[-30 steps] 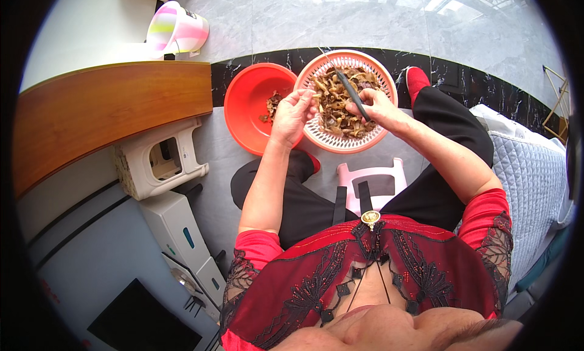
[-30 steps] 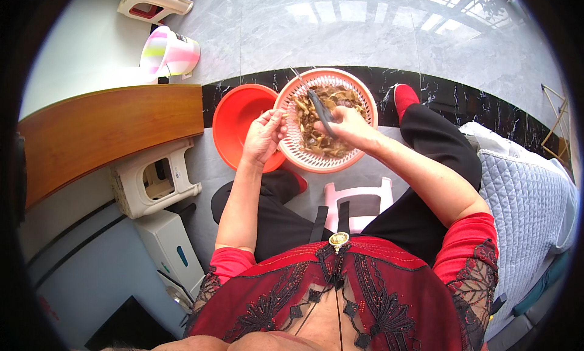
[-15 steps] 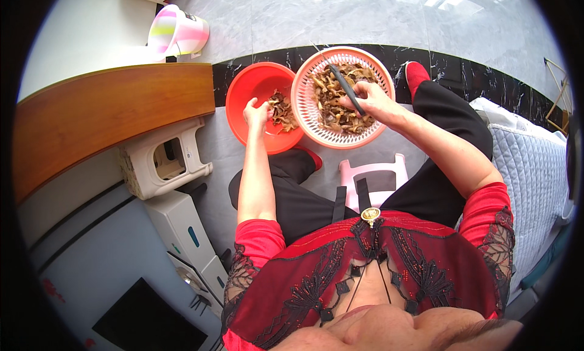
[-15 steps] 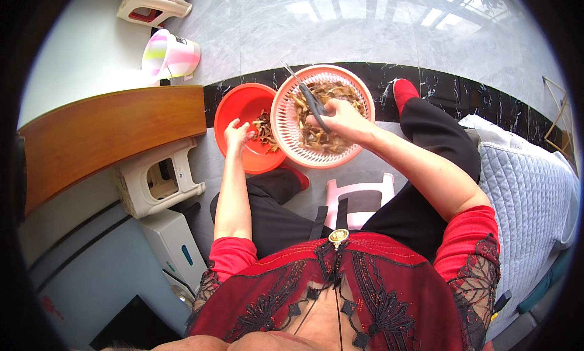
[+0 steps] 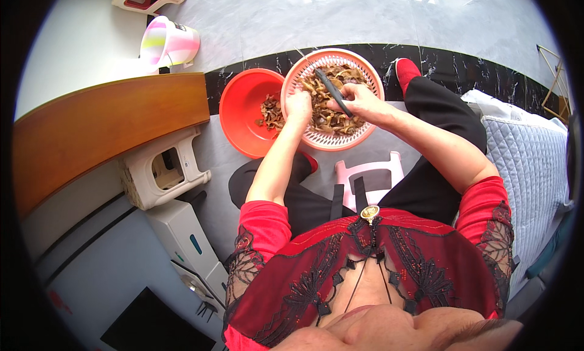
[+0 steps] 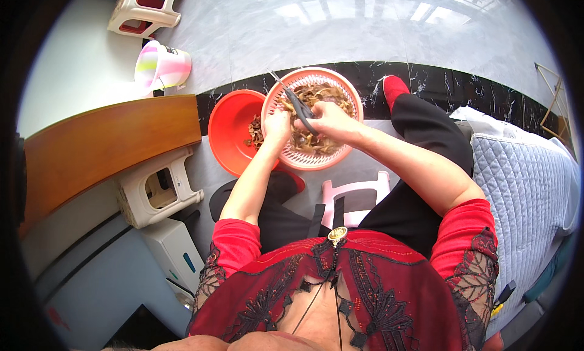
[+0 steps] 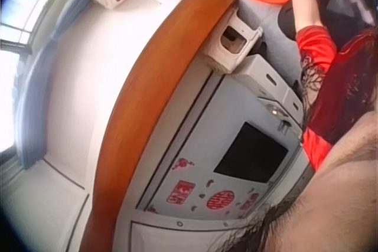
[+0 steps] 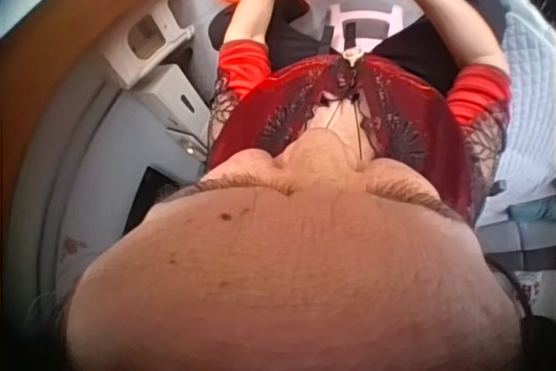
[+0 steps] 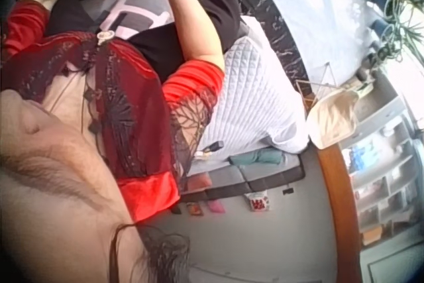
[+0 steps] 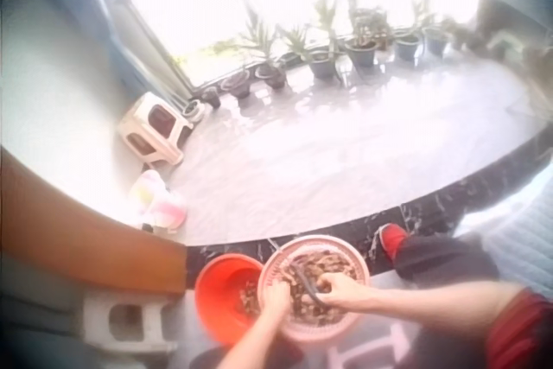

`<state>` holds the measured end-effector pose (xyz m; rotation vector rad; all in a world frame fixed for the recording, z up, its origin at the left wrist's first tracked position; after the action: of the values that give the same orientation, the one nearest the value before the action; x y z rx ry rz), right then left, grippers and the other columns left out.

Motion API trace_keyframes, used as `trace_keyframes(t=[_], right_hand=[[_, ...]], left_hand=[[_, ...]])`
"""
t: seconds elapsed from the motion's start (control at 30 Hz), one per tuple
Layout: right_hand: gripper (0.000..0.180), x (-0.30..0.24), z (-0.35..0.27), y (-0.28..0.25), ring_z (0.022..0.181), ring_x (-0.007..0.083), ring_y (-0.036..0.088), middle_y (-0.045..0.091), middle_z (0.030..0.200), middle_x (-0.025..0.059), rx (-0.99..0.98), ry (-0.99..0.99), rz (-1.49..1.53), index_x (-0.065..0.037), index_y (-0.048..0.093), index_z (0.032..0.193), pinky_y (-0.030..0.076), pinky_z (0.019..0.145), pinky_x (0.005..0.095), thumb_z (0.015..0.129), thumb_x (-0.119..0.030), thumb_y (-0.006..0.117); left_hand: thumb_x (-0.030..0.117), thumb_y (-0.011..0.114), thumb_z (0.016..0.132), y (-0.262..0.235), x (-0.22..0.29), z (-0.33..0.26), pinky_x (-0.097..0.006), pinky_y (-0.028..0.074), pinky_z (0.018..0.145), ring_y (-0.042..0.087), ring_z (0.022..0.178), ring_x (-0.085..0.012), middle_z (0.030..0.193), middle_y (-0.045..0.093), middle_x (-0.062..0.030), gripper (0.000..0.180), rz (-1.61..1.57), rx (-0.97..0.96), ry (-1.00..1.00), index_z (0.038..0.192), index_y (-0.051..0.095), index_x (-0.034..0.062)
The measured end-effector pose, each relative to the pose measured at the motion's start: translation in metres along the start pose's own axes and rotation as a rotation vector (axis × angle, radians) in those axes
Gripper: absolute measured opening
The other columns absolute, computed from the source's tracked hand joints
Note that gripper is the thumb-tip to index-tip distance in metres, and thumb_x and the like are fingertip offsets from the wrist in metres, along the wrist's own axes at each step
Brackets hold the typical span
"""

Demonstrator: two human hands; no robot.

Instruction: The person sits on the floor and uses scissors to trim the ends of dried mushrooms held in a pink basket, placing the trimmed pieces into a red bowl. The person handles the mushrooms one at a time, cutting and transferring them repeatedly.

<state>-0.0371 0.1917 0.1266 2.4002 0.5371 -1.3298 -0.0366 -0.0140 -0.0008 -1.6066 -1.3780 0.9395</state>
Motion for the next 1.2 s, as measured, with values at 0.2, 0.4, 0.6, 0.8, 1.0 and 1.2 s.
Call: trace_keyframes(t=[0.2,0.4,0.6,0.8,1.0,1.2], right_hand=[[0.051,-0.001,-0.001,0.000,0.063,0.0123,0.058,0.061,0.073,0.0081,-0.022,-0.021,-0.053,0.003,0.058,0.084,0.047,0.057,0.0256,0.072,-0.042,0.078],[0.051,-0.002,-0.002,0.000,0.062,0.0125,0.058,0.061,0.072,0.0090,-0.024,-0.024,-0.029,0.004,0.058,0.085,0.046,0.057,0.0258,0.072,-0.042,0.078],[0.050,-0.001,-0.002,0.000,0.062,0.0121,0.058,0.061,0.071,0.0087,0.028,-0.042,-0.033,0.005,0.058,0.084,0.046,0.057,0.0255,0.070,-0.039,0.079],[0.047,0.000,-0.004,0.002,0.066,0.0106,0.058,0.062,0.074,0.0076,0.009,-0.016,0.055,0.003,0.059,0.087,0.045,0.058,0.0243,0.070,-0.036,0.080],[0.042,0.003,0.001,0.002,0.065,0.0089,0.057,0.062,0.074,0.0062,-0.079,0.040,0.211,0.002,0.060,0.092,0.043,0.059,0.0215,0.074,-0.031,0.077],[0.036,0.009,0.005,0.000,0.067,0.0092,0.058,0.062,0.076,0.0054,-0.139,0.028,0.290,0.000,0.060,0.093,0.043,0.061,0.0213,0.076,-0.028,0.076]], left_hand=[[0.008,0.051,0.083,0.016,-0.001,0.002,-0.037,0.054,0.073,0.068,0.081,-0.0277,0.090,0.067,-0.0155,0.018,0.061,0.042,0.048,0.088,0.069,0.0049],[0.011,0.056,0.081,-0.022,0.002,-0.011,-0.039,0.053,0.074,0.067,0.081,-0.0287,0.089,0.067,-0.0166,0.014,-0.096,0.038,-0.006,0.087,0.067,0.0042],[0.009,0.066,0.083,-0.101,-0.009,-0.058,-0.029,0.050,0.068,0.061,0.074,-0.0135,0.080,0.065,-0.0069,0.015,-0.914,-0.130,0.089,0.096,0.064,0.0031],[0.004,0.065,0.085,-0.130,0.013,-0.087,-0.023,0.049,0.079,0.059,0.087,-0.0071,0.094,0.065,-0.0011,0.019,-1.424,-0.274,0.180,0.103,0.064,-0.0011],[0.004,0.066,0.085,-0.134,0.020,-0.090,-0.023,0.048,0.080,0.059,0.087,-0.0065,0.094,0.065,-0.0009,0.018,-1.699,-0.274,0.203,0.102,0.064,-0.0003],[0.015,0.060,0.092,-0.121,0.023,-0.083,-0.021,0.048,0.073,0.060,0.081,-0.0062,0.091,0.065,-0.0005,0.017,-1.767,-0.264,0.204,0.102,0.065,0.0018]])
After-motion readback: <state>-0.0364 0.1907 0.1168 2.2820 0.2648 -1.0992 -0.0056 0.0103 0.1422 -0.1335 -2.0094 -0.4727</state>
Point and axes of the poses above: each hand's wrist, its own z-axis towards the middle knuckle, its own y-axis out of the palm, x = y × z, the point moved 2 cm from there along z, towards the middle knuckle
